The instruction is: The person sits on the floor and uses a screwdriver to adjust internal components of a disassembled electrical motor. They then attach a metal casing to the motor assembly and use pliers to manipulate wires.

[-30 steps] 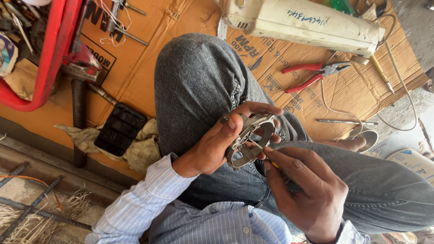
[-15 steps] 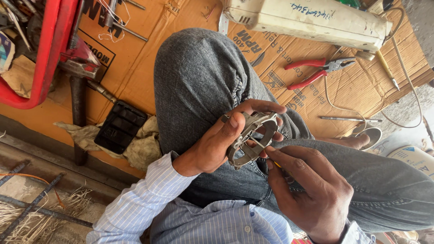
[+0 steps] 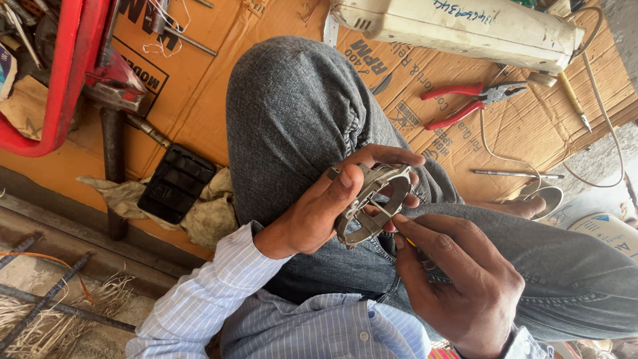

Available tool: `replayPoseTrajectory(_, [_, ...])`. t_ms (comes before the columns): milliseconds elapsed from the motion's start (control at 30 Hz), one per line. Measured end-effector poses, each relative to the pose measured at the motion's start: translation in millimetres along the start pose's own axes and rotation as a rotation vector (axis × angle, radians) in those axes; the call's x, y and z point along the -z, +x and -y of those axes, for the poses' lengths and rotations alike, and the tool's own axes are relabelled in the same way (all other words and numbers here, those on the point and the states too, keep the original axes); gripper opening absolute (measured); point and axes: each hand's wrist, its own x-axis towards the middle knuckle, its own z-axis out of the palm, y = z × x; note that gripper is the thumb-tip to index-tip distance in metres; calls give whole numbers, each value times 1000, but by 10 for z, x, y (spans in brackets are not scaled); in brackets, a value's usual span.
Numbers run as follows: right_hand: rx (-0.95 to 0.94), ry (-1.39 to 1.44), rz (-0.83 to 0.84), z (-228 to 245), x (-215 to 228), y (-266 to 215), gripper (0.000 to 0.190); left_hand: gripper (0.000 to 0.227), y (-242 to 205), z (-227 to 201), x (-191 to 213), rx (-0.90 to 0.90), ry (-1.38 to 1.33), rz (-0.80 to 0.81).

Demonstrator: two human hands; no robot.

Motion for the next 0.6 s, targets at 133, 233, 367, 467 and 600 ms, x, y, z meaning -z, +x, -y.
replayPoseTrajectory(133, [1, 1, -2, 24, -2, 16, 27, 85, 2, -3, -8, -7, 10, -1])
replayPoseTrajectory(233, [-3, -2, 2, 51, -7, 27, 25, 82, -12, -7, -30, -12, 12, -20])
replayPoseTrajectory(367, [-11, -9, 24, 62, -1, 54, 23, 80, -20, -22, -53, -8, 34, -54])
replayPoseTrajectory(467, [16, 22, 41, 40, -5, 77, 20, 79, 2, -8, -69, -21, 84, -92])
replayPoseTrajectory(600, [41, 22, 76, -9, -24, 99, 16, 74, 29, 32, -115, -24, 141, -160])
